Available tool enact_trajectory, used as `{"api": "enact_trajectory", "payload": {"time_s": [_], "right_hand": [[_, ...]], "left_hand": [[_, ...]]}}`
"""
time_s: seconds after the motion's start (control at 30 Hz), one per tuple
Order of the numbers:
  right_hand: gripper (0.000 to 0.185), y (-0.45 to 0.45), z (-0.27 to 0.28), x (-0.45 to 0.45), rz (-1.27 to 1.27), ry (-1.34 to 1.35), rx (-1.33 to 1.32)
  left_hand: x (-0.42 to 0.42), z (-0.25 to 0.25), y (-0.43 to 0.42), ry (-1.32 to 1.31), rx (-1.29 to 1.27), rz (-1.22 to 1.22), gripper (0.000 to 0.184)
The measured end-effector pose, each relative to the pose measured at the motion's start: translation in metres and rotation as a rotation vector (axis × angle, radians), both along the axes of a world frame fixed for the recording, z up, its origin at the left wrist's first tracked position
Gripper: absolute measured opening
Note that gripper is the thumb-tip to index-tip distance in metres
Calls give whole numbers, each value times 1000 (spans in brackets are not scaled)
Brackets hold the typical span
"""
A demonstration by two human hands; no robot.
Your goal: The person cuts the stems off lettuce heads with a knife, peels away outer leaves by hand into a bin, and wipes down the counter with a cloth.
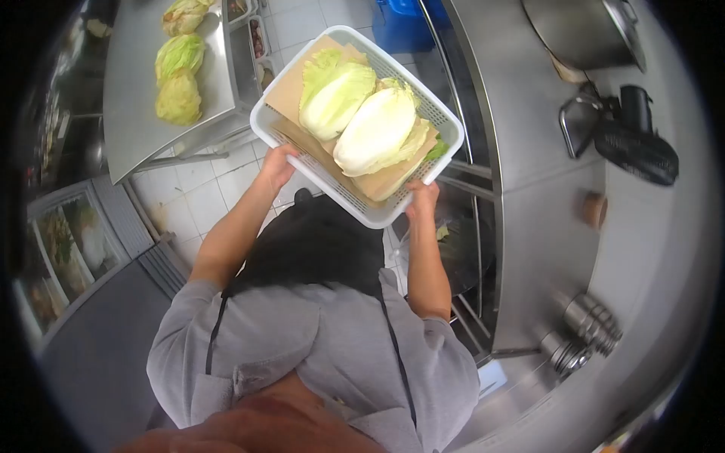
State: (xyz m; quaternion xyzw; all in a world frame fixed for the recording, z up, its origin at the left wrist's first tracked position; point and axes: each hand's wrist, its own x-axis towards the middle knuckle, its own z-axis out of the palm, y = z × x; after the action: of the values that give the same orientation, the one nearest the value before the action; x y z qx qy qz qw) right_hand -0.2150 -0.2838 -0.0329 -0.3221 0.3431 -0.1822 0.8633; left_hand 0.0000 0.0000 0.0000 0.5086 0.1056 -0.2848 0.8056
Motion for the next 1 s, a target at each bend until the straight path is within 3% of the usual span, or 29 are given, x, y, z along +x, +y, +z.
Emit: {"api": "enact_trajectory", "payload": {"time_s": [0.07,0.1,0.17,0.33,0.47,0.63,0.77,0.87,0.93,1.0], "right_hand": [[57,-17,9,-1,-19,138,-92],[56,21,-34,130,6,-18,119],[56,-33,-60,90,16,54,62],[47,-62,-77,82,107,118,49],[47,-98,-30,135,272,229,-53],[43,-96,-47,198,451,218,-142],[42,-103,-43,303,635,112,-248],[40,-79,-46,335,697,125,-220],[39,-56,-43,347,742,104,-214],[38,-29,-39,360,762,82,-211]], "left_hand": [[-14,-11,-14,32,-63,33,65],[102,33,16,-87,142,70,65],[67,-28,-27,75,80,123,64],[23,-68,-32,154,60,324,56],[31,-79,-48,245,61,502,49],[12,-84,-37,300,41,691,47],[62,-74,-47,292,-86,829,43],[43,-92,-52,306,-63,757,51],[11,-55,-85,413,130,695,54],[-31,-52,-87,328,238,372,78]]}}
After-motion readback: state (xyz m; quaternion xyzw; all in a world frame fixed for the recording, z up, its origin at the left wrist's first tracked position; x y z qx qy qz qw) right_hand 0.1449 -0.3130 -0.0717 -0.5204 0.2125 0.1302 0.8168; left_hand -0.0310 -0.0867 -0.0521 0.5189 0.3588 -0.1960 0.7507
